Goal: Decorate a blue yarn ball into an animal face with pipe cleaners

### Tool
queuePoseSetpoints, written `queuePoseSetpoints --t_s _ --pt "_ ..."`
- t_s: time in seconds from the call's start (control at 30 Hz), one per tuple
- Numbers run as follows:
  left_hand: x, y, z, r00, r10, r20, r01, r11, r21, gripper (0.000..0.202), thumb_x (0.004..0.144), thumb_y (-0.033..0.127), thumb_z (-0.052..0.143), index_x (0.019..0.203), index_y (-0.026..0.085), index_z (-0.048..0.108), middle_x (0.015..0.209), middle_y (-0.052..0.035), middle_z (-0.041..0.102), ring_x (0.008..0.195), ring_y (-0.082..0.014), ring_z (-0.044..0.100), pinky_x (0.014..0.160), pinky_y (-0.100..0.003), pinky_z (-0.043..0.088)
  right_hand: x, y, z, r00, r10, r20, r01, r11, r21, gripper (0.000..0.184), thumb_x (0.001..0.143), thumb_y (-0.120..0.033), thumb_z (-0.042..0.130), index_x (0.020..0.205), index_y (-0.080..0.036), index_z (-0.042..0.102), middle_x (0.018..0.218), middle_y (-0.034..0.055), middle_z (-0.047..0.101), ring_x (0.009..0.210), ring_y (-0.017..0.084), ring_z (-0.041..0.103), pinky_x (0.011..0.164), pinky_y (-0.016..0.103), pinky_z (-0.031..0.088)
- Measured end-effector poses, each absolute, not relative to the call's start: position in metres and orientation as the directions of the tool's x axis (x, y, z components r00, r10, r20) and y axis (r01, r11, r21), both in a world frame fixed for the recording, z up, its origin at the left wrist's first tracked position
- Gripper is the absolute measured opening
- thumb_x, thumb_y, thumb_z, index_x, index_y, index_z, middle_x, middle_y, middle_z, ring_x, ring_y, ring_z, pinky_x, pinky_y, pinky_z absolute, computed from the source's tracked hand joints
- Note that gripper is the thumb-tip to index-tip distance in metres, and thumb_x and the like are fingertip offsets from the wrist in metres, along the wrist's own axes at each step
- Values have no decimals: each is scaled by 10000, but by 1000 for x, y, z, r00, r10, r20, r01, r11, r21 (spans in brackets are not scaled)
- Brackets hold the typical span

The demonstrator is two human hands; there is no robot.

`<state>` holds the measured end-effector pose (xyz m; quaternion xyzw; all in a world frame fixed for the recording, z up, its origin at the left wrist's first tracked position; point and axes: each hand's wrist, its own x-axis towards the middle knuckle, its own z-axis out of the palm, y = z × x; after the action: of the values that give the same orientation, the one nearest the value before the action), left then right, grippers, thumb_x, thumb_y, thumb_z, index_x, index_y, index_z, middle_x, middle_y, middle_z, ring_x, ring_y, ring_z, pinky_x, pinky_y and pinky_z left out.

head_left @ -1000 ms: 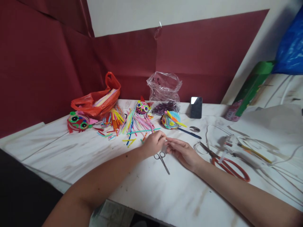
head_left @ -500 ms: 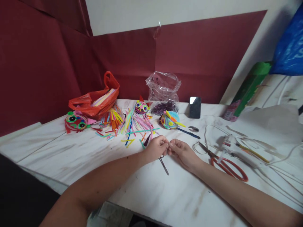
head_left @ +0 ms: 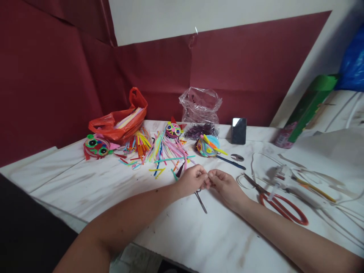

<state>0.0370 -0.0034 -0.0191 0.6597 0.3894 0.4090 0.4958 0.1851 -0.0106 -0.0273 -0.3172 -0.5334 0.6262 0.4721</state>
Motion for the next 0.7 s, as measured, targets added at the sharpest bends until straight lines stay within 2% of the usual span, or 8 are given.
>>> queuePoseSetpoints --t_s 0.17,0.4,0.7 --pt "38 -7 -15 318 936 153 153 -210 966 89 807 197 494 726 179 463 556 39 572 452 -62 480 443 -176 355 184 -14 -23 -349 930 114 -243 28 -970 402 693 -538 750 638 -182 572 568 3 598 614 166 602 651 324 437" --pt "37 -6 -9 381 918 111 97 -160 982 105 800 221 539 740 179 463 531 43 579 425 -66 480 430 -181 363 182 -16 -22 -347 930 123 -304 12 -953 389 696 -526 755 668 -198 548 557 -10 590 629 183 618 669 352 462" --pt "29 -2 -6 401 913 76 258 -192 947 79 776 198 562 722 167 514 544 28 613 433 -64 533 426 -160 407 186 -11 -30 -410 907 98 -222 5 -975 388 697 -513 762 694 -189 549 601 5 637 637 169 617 684 329 437"
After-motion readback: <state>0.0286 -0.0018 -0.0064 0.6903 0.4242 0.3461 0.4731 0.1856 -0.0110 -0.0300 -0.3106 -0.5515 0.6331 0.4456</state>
